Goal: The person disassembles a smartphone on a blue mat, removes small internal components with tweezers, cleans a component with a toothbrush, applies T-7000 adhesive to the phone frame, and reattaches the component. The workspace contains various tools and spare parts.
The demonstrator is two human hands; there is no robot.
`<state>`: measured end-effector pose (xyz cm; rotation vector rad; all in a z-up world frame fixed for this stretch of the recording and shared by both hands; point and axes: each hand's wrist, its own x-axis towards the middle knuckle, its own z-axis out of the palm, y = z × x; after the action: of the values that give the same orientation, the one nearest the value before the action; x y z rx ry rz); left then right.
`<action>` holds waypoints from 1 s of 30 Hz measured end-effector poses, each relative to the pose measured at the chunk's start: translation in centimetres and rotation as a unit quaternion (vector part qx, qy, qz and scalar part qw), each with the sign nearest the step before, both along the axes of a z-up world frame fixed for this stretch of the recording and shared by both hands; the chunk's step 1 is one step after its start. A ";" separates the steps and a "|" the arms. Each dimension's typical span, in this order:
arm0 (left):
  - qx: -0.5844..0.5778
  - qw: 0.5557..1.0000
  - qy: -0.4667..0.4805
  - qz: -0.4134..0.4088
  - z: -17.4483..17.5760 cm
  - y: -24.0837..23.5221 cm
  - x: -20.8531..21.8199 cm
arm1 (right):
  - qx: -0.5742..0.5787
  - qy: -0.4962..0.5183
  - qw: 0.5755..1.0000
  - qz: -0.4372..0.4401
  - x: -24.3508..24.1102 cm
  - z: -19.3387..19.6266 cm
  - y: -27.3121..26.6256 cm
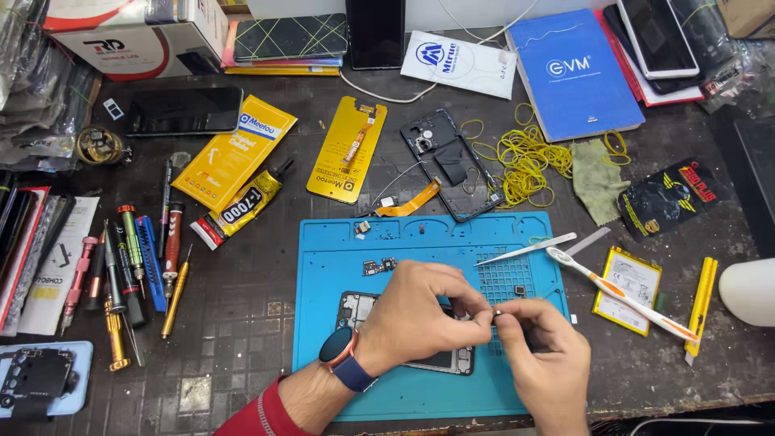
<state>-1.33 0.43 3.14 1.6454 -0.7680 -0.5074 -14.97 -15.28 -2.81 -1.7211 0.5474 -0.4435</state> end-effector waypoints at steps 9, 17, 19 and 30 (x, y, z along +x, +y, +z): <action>-0.002 1.000 0.021 -0.007 0.2 -0.4 -0.1 | -0.019 -0.013 1.000 0.012 0.1 0.1 -0.1; -0.003 1.000 -0.006 0.008 0.4 -0.4 -0.4 | -0.052 -0.027 0.998 0.005 0.3 0.7 0.2; -0.007 1.000 -0.011 0.010 0.4 -0.5 -0.4 | -0.043 -0.035 0.998 0.013 0.4 0.8 0.2; -0.011 1.000 -0.011 0.012 0.1 -0.4 -0.3 | -0.058 -0.024 0.998 0.022 0.5 1.3 0.4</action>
<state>-1.66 0.07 3.27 1.6413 -0.7674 -0.4630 -14.43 -14.88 -1.52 -1.8246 0.4561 -0.4914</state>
